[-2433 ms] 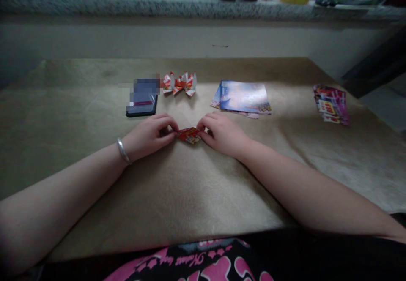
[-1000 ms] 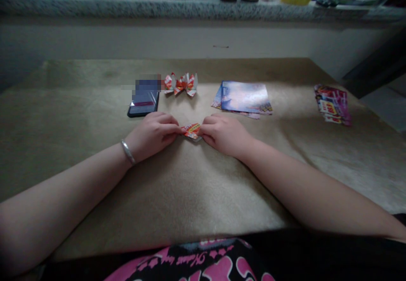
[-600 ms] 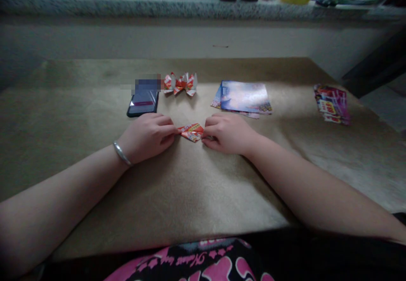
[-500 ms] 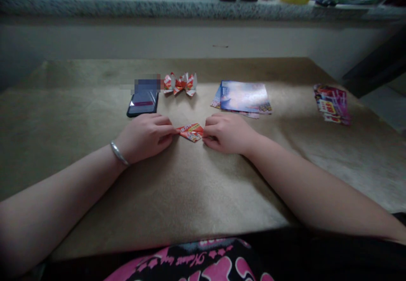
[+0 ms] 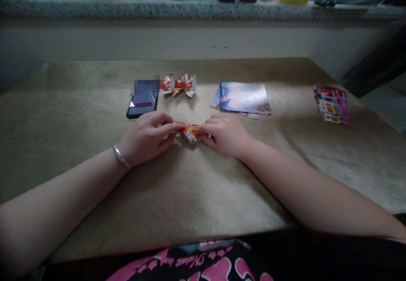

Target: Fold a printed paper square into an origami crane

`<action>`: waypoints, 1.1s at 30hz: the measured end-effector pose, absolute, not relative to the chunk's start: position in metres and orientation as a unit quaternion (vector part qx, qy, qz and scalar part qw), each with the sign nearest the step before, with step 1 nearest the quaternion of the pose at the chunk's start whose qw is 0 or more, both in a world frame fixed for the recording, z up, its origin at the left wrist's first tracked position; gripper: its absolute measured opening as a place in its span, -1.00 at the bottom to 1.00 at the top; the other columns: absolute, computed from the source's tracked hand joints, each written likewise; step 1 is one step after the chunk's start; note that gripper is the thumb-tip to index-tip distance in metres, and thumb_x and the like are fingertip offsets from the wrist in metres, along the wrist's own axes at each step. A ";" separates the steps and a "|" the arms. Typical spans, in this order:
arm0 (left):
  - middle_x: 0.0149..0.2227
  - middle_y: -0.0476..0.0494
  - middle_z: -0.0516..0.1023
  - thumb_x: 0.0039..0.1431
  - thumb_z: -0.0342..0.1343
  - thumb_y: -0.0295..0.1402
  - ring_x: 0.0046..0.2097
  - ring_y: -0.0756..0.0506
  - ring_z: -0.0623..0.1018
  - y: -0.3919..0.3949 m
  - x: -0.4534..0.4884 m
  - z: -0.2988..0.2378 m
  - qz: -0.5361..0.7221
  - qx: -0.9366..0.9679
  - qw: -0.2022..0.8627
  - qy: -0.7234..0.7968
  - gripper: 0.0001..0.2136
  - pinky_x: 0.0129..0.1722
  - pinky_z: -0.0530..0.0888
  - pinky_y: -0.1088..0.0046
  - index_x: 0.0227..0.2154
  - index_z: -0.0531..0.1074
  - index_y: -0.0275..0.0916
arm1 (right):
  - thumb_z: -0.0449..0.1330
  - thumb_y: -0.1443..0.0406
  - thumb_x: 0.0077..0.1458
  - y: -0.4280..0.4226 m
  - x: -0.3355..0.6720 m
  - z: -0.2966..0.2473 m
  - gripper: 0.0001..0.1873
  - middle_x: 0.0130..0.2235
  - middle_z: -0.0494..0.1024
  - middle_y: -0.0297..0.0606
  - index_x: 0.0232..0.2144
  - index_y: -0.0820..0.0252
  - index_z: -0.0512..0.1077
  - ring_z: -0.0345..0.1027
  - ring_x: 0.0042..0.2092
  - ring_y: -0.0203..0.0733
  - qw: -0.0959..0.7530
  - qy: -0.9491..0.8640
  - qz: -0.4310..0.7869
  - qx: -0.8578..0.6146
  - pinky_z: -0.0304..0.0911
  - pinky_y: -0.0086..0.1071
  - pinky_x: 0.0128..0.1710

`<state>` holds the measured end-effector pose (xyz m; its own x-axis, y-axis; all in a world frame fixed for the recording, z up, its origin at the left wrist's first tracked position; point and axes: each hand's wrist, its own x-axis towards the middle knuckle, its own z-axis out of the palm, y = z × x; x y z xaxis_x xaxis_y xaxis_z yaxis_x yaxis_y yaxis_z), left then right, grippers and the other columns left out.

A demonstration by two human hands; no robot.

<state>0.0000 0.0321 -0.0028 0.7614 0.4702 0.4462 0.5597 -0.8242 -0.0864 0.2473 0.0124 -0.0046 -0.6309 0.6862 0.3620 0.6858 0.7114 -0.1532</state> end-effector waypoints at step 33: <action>0.26 -0.32 0.22 0.25 0.03 -0.25 0.28 -0.24 0.23 0.035 -0.001 -0.006 -0.080 -0.968 -0.070 -0.227 -0.55 0.24 0.26 0.08 0.17 0.26 -0.25 | 0.18 0.16 0.12 0.021 0.245 -0.014 -0.68 -0.03 0.52 -0.14 -0.10 0.15 0.49 0.30 0.05 -0.03 0.241 -0.890 0.087 -0.377 0.17 -0.08 0.11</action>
